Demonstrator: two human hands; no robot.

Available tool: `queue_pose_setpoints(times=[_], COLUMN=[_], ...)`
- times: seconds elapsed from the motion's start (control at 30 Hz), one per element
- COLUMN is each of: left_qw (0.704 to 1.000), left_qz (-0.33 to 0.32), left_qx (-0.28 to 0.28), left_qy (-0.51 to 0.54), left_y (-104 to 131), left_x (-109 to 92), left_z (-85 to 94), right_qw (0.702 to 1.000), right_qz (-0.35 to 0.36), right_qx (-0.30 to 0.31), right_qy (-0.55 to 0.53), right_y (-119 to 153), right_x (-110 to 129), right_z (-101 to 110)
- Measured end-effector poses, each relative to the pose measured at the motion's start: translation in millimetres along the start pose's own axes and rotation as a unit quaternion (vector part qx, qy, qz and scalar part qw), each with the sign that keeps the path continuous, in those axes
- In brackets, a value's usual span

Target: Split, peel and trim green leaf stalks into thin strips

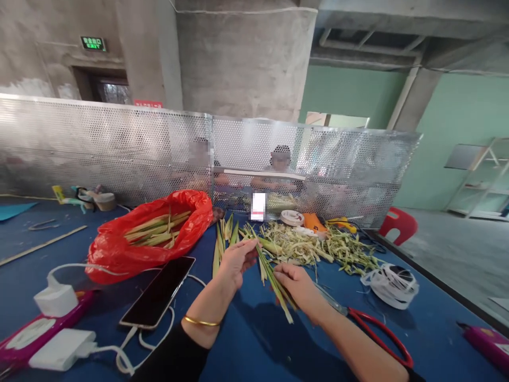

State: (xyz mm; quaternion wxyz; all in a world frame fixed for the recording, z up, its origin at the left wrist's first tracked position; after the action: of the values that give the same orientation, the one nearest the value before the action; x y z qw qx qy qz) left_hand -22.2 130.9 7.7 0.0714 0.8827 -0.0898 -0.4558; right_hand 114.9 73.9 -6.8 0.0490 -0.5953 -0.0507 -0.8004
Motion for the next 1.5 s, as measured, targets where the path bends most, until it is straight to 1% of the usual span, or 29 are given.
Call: queue_pose_setpoints(times=[0.07,0.1,0.2,0.27,0.4,0.53,0.57,0.6,0.63,0.7,0.73,0.77,0.93,1.07,1.13,1.2,1.33,1.5], left_qw=[1.000,1.000,0.999,0.999,0.999,0.999,0.999,0.998,0.998,0.997,0.997,0.996,0.996,0.996,0.996,0.995,0.988,0.980], left_qz=[0.006,0.009,0.018,0.021,0.025,0.037,0.042,0.047,0.050,0.055,0.058,0.061,0.058,0.045,0.048,0.048,0.028,0.020], left_qx=[-0.004,-0.004,-0.005,-0.004,-0.004,0.005,0.011,0.018,0.027,0.044,0.050,0.053,0.054,0.053,0.051,0.060,0.087,0.093], left_qy=[-0.009,-0.013,-0.026,-0.031,-0.034,-0.034,-0.033,-0.033,-0.032,-0.030,-0.029,-0.029,-0.039,-0.048,-0.052,-0.066,-0.128,-0.173], left_y=[0.2,0.5,1.1,1.1,0.8,1.2,1.4,1.6,2.1,3.5,4.6,5.9,11.8,13.0,13.6,15.1,18.3,17.3], left_x=[5.2,7.8,14.6,17.4,20.9,24.5,25.6,26.8,28.0,30.6,32.2,34.0,40.9,41.4,41.3,40.6,36.2,27.2], left_z=[0.1,0.0,-0.5,-0.8,-1.1,-2.8,-3.7,-4.7,-6.2,-9.6,-11.4,-13.0,-19.2,-19.4,-18.8,-19.9,-23.8,-22.2], right_qw=[1.000,0.999,0.990,0.983,0.977,0.958,0.957,0.963,0.973,0.991,0.994,0.995,0.997,0.995,0.994,0.994,0.993,0.994], right_qz=[-0.013,-0.009,0.044,0.065,0.053,0.077,0.076,0.062,0.035,-0.026,-0.048,-0.060,-0.057,-0.068,-0.069,-0.059,-0.047,-0.052], right_qx=[-0.010,-0.013,-0.042,-0.059,-0.065,-0.108,-0.110,-0.099,-0.071,0.009,0.041,0.054,0.028,0.057,0.062,0.061,0.063,0.057], right_qy=[0.023,0.042,0.125,0.164,0.197,0.254,0.256,0.243,0.216,0.133,0.090,0.056,-0.033,-0.050,-0.055,-0.068,-0.093,-0.082], right_y=[2.2,2.8,2.7,1.1,-5.0,-6.6,-6.4,-6.4,-6.4,-5.1,-3.6,-2.4,0.2,3.2,4.4,4.8,4.3,2.5], right_x=[-4.5,-5.4,-3.5,-4.1,-10.8,-5.5,-4.5,-5.5,-8.6,-16.5,-19.2,-20.5,-20.0,-22.1,-22.6,-20.7,-15.6,-14.2], right_z=[2.7,3.9,11.4,17.5,29.2,39.3,39.5,38.0,34.4,22.1,16.0,11.8,5.3,-2.9,-4.0,-2.8,2.1,13.4])
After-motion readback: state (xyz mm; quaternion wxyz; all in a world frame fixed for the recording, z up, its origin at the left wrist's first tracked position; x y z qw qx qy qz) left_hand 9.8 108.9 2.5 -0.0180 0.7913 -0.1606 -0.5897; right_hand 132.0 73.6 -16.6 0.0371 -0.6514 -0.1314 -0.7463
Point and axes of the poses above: each hand's wrist, its own y-axis away from the middle knuckle, its own z-axis out of the back of the hand, x = y × z, the point moved 6 cm from there along -y, towards the middle knuckle, and after that the axes turned 10 degrees about y, right-handed, at the moved point
